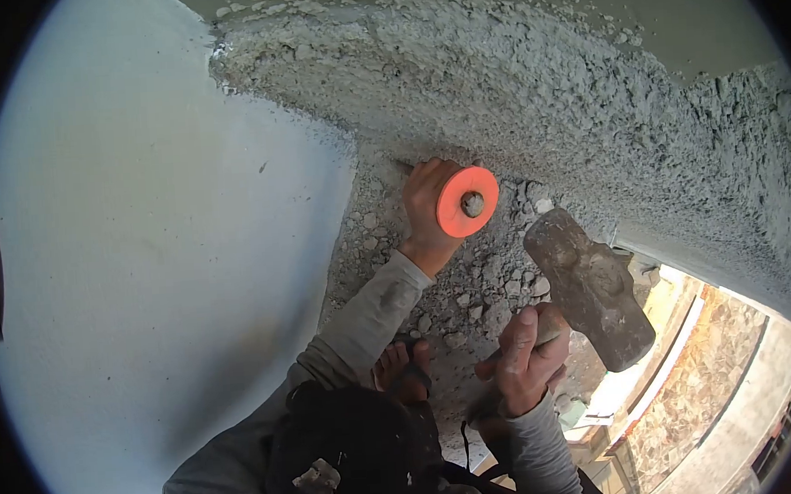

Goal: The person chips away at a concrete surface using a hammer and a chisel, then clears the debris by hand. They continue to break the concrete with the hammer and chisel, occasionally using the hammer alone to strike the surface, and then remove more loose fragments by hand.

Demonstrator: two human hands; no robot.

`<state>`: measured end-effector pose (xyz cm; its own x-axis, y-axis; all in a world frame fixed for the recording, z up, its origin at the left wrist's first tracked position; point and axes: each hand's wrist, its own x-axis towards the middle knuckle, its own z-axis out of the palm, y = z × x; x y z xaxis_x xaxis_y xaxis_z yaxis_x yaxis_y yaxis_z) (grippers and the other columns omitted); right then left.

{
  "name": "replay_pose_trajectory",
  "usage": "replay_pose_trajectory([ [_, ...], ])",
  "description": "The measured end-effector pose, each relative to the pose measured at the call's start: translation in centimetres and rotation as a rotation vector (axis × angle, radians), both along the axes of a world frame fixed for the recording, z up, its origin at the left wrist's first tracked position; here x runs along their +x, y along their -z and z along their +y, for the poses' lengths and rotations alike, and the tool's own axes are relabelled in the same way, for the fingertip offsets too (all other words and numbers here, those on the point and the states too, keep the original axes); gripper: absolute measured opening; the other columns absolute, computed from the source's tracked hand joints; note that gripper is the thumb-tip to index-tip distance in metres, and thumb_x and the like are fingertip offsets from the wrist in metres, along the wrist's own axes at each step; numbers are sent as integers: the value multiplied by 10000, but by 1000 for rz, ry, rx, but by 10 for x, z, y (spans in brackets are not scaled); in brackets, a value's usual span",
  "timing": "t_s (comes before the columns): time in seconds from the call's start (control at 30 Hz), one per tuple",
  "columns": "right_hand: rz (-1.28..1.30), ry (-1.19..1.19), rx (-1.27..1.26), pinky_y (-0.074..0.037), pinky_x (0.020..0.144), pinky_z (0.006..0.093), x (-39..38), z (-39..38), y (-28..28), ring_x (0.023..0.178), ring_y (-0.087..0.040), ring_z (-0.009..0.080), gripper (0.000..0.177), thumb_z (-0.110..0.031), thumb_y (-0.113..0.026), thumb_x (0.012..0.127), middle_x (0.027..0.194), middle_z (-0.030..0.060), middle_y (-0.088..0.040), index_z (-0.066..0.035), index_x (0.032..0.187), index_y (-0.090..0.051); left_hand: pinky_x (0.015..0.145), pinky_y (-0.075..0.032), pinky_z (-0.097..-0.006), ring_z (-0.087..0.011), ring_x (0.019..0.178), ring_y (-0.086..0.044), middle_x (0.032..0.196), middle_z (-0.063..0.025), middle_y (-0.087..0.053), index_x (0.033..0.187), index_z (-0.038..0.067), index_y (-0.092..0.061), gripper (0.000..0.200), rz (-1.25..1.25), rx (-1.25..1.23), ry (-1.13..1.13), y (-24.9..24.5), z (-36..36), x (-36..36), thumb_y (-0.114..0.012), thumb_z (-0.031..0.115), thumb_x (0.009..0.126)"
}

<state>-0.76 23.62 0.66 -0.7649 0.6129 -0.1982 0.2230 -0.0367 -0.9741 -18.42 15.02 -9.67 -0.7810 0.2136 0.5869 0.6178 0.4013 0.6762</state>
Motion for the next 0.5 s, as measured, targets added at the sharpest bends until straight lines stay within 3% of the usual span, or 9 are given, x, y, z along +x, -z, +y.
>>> replay_pose_trajectory([
  [0.07,-20,-41,42,-329,449,237,-9,-1,18,488,-467,65,220,-215,-507,1020,590,3,-493,-17,925,-525,642,-401,-373,-238,715,-558,756,-51,-611,808,68,-640,186,-9,-24,35,-1,2,-6,-749,130,670],
  [0.13,45,-283,571,-345,472,255,-26,6,30,511,-472,75,206,-198,-520,1013,603,12,-507,-3,951,-538,650,-399,-370,-236,722,-559,760,-50,-614,813,70,-642,185,-23,-41,49,-2,6,-3,-748,128,673],
  [0.17,-206,-326,294,-362,494,269,-22,15,12,535,-470,78,206,-201,-542,1007,611,13,-504,1,967,-542,659,-398,-366,-235,729,-561,764,-48,-618,819,71,-645,184,-32,-65,51,-1,8,-4,-747,126,675],
  [0.2,-196,-327,302,-362,494,269,-21,21,10,535,-470,78,206,-201,-542,1007,611,13,-504,1,967,-542,659,-398,-366,-235,729,-561,764,-48,-618,819,71,-645,184,-21,-60,47,-2,11,-7,-747,126,675],
  [0.27,-251,-294,55,-361,482,260,-13,26,7,523,-442,69,217,-217,-550,1008,614,-6,-490,-2,978,-543,632,-398,-383,-245,712,-556,771,-41,-629,801,84,-639,181,-26,-80,47,-1,13,1,-759,135,674],
  [0.5,-137,-124,-67,-323,443,217,1,20,-8,497,-409,36,212,-242,-549,1010,603,-49,-451,-44,948,-508,671,-419,-373,-235,735,-576,784,-47,-638,820,72,-667,148,-69,-68,40,-8,-28,27,-753,94,701],
])
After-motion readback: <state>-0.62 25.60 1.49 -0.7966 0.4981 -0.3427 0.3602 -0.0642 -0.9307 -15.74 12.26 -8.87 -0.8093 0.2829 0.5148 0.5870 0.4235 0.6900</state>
